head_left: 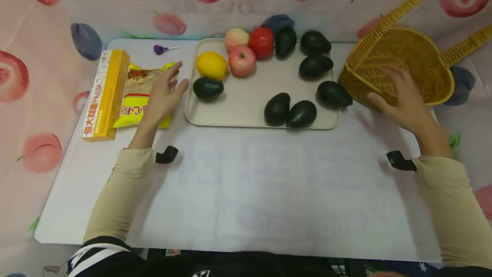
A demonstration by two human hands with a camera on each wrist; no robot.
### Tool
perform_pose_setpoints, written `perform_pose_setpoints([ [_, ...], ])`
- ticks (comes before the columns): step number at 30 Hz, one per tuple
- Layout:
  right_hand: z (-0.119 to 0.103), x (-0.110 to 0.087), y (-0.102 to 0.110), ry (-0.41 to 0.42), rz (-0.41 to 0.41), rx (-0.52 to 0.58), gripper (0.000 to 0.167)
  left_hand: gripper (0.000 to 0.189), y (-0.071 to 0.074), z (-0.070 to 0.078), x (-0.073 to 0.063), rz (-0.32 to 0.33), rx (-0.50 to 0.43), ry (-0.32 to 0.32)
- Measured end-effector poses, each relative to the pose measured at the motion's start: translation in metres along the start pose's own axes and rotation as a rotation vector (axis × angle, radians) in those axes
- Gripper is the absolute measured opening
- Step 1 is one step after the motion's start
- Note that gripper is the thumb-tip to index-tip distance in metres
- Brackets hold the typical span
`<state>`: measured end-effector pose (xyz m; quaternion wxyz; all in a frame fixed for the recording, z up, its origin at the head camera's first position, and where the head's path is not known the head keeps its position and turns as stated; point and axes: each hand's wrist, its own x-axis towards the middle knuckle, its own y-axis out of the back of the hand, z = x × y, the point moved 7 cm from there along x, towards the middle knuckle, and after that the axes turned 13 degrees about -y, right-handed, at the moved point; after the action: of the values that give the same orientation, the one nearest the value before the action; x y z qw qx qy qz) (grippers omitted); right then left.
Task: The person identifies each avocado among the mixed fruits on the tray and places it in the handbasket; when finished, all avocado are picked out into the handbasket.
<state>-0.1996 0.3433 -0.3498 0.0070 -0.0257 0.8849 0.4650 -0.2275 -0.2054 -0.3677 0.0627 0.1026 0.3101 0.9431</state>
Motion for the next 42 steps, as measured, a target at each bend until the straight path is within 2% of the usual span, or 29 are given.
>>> perform_pose_setpoints([
  [5,-0.01,-0.009,-0.004,0.072,0.117,0.046,0.06,0.055,-0.01,0.002,-0.012,0.072,-0.033,-0.02],
  [8,-0.016,-0.013,-0.008,0.141,0.17,0.074,0.06,0.054,-0.015,0.006,-0.017,0.121,-0.016,-0.069],
  [12,-0.023,-0.016,-0.014,0.208,0.204,0.103,0.061,0.049,-0.017,0.019,-0.029,0.222,0.093,-0.211],
  [15,-0.025,-0.018,-0.019,0.207,0.225,0.113,0.06,0.046,-0.024,0.033,-0.037,0.241,0.146,-0.345],
  [18,-0.027,-0.019,-0.023,0.203,0.238,0.127,0.054,0.045,-0.038,0.047,-0.041,0.162,0.143,-0.454],
  [21,-0.031,-0.021,-0.028,0.228,0.219,0.149,0.051,0.045,-0.056,0.058,-0.043,0.027,0.123,-0.545],
  [25,-0.036,-0.021,-0.039,0.258,0.162,0.169,0.051,0.041,-0.081,0.063,-0.042,-0.158,0.07,-0.62],
  [29,-0.038,-0.02,-0.05,0.237,0.123,0.155,0.056,0.039,-0.102,0.059,-0.039,-0.293,0.078,-0.638],
  [32,-0.038,-0.017,-0.056,0.223,0.109,0.141,0.06,0.04,-0.11,0.055,-0.038,-0.356,0.1,-0.633],
  [37,-0.04,-0.01,-0.062,0.233,0.103,0.145,0.062,0.044,-0.119,0.049,-0.034,-0.431,0.057,-0.597],
  [42,-0.039,0.0,-0.068,0.23,0.081,0.177,0.062,0.045,-0.125,0.043,-0.031,-0.467,-0.006,-0.58],
])
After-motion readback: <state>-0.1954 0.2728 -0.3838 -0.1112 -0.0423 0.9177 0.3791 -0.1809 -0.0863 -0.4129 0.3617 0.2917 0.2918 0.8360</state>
